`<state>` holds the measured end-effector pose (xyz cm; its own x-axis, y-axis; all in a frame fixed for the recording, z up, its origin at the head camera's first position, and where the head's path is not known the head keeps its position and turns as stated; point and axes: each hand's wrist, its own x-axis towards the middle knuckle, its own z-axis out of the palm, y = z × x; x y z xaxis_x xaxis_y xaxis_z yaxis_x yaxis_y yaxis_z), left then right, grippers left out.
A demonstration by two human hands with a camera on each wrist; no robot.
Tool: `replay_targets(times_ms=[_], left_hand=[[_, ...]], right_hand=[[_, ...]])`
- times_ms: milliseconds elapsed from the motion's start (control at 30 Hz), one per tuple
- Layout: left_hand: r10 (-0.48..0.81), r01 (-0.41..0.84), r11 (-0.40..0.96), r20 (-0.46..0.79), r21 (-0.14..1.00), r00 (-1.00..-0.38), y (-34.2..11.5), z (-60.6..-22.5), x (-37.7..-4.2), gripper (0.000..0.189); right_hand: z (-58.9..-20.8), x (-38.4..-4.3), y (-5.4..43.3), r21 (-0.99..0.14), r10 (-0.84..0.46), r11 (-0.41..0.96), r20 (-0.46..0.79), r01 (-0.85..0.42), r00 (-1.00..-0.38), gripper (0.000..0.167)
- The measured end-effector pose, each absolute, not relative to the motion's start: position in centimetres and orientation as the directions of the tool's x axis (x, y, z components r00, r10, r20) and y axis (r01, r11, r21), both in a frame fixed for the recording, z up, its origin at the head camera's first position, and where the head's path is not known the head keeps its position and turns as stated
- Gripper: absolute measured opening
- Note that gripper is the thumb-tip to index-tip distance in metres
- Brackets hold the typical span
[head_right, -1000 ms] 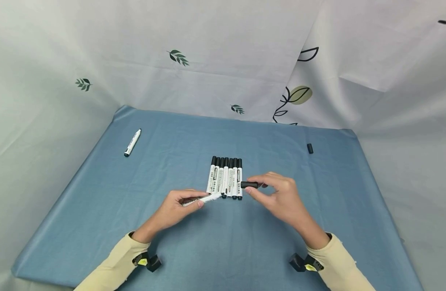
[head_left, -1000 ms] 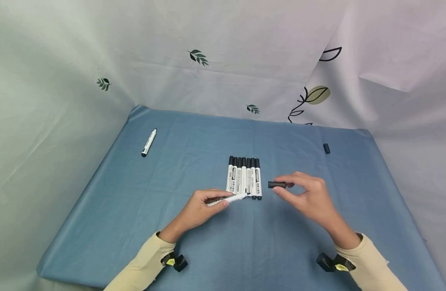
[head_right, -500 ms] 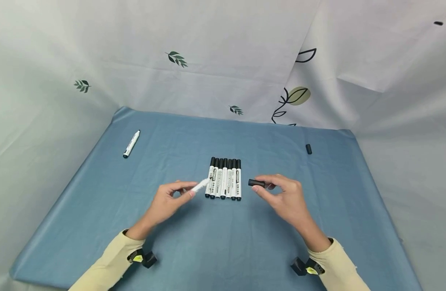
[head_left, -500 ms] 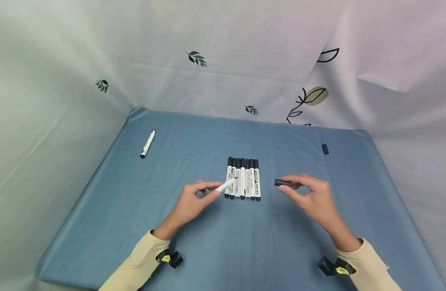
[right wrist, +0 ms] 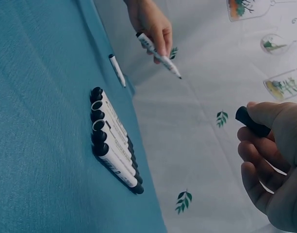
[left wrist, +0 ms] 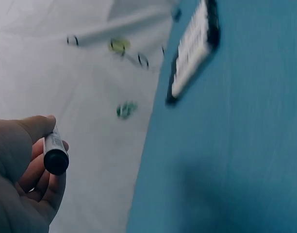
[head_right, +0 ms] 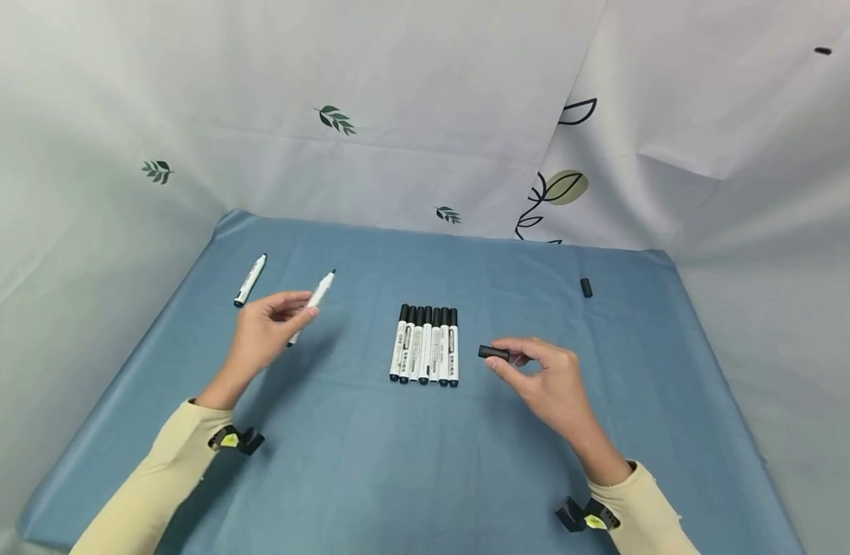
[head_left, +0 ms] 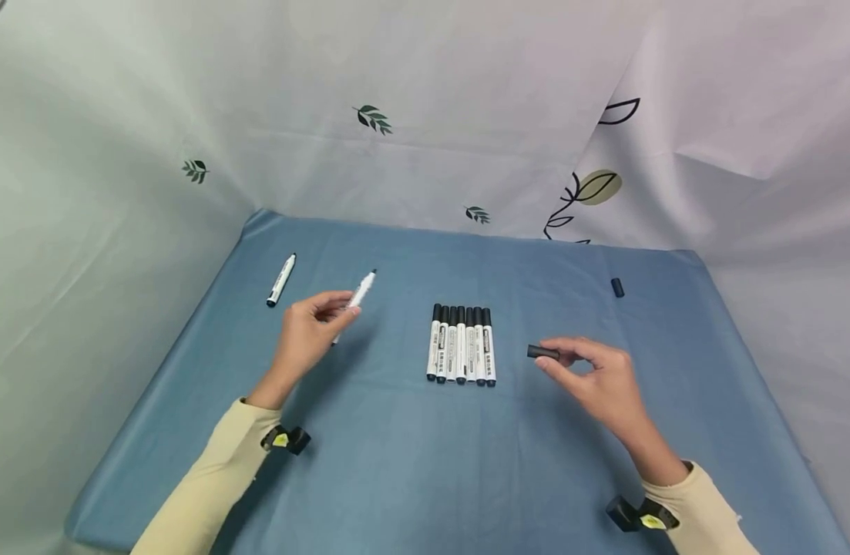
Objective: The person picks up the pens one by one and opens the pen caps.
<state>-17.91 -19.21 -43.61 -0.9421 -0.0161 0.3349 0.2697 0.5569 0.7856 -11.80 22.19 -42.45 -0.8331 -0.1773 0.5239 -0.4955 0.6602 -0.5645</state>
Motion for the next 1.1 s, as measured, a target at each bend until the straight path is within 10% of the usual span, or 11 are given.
replay_targets(times_ms=[1100], left_hand=[[-0.241,-0.026,0.824,0.309,0.566,-0.92,-27.9,-46.3,-26.2,0.028]], right_hand=[[-43.3,-10.9,22.6,-0.6,-0.131,0.676,0.474,-0.428,-0.871,0.023]])
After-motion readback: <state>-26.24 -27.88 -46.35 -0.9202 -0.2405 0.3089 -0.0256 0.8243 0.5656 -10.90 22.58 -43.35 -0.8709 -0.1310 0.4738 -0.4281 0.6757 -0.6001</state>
